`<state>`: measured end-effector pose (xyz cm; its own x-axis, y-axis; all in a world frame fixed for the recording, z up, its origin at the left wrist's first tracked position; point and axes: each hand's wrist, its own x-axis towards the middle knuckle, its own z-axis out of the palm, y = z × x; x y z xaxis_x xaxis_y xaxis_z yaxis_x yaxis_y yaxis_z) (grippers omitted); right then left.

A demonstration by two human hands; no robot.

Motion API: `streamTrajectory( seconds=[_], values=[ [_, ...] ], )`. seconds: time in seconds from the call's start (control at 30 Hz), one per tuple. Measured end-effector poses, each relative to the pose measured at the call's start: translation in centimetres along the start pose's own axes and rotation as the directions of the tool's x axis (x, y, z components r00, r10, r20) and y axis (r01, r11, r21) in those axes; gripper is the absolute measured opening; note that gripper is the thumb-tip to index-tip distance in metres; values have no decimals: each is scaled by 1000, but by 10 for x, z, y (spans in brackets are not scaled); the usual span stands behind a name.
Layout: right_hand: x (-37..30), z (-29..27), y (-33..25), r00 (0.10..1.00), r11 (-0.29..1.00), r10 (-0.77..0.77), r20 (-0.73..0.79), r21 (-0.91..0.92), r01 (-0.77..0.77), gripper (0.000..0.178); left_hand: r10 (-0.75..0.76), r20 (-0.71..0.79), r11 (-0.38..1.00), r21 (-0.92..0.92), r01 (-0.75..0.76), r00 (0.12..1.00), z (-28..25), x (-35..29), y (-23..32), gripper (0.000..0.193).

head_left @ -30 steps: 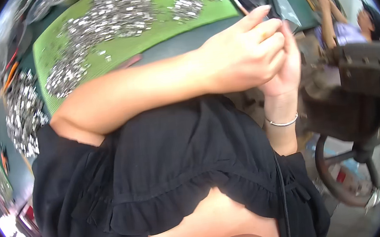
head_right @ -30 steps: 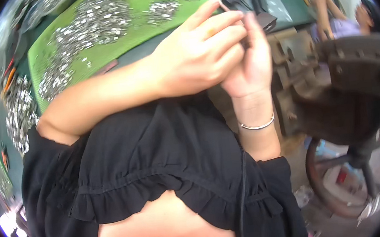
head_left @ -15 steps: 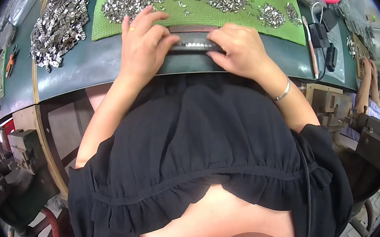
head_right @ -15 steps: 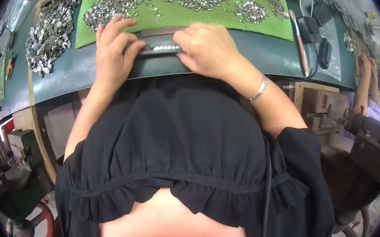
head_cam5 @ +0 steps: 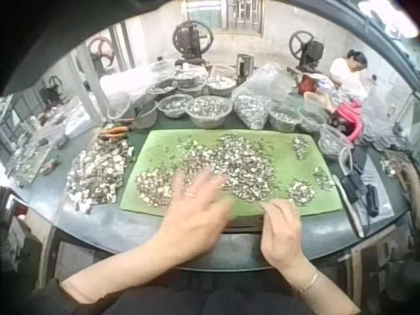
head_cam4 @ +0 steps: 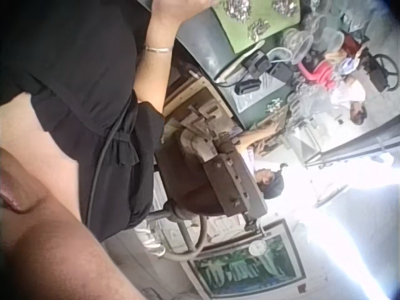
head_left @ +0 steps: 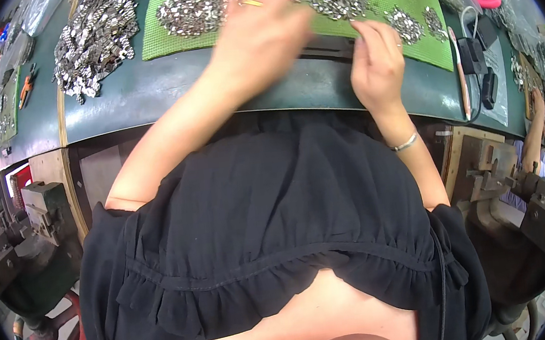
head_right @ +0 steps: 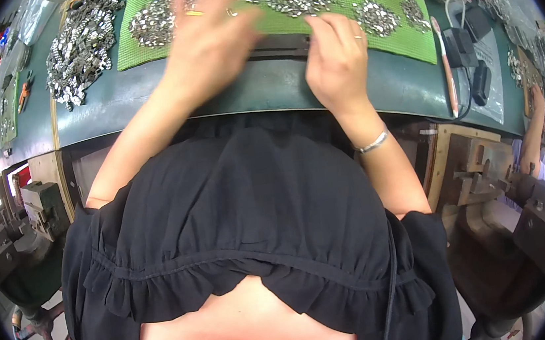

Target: Placing small metal components into a guide and using a manual press to secure them.

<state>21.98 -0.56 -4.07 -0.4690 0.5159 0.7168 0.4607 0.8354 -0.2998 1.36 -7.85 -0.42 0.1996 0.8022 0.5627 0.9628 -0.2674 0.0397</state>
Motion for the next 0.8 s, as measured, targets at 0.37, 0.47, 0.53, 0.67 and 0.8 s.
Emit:
streamTrajectory(
  seconds=[0.37,0.47,0.53,0.67,0.8],
  values=[
    [-6,-28,12,900,746,333,281,505,-434,45,63,-125,956,-276,-95,990,13,0,26,39],
    [-1,-25,6,951,937,101,293,294,-189,43,-71,-391,921,-378,-90,917,-26,-35,-11,34],
    [-3,-19,3,960,932,111,257,309,-190,40,-400,-407,697,-717,-16,821,-40,-70,-27,40],
    [-5,-18,-2,970,948,98,223,275,-159,39,-624,-118,776,-210,594,773,-60,-126,-74,50],
    [-3,-12,-3,980,960,53,192,259,-103,40,-391,-97,918,34,396,915,-55,-95,-52,45]
  ],
)
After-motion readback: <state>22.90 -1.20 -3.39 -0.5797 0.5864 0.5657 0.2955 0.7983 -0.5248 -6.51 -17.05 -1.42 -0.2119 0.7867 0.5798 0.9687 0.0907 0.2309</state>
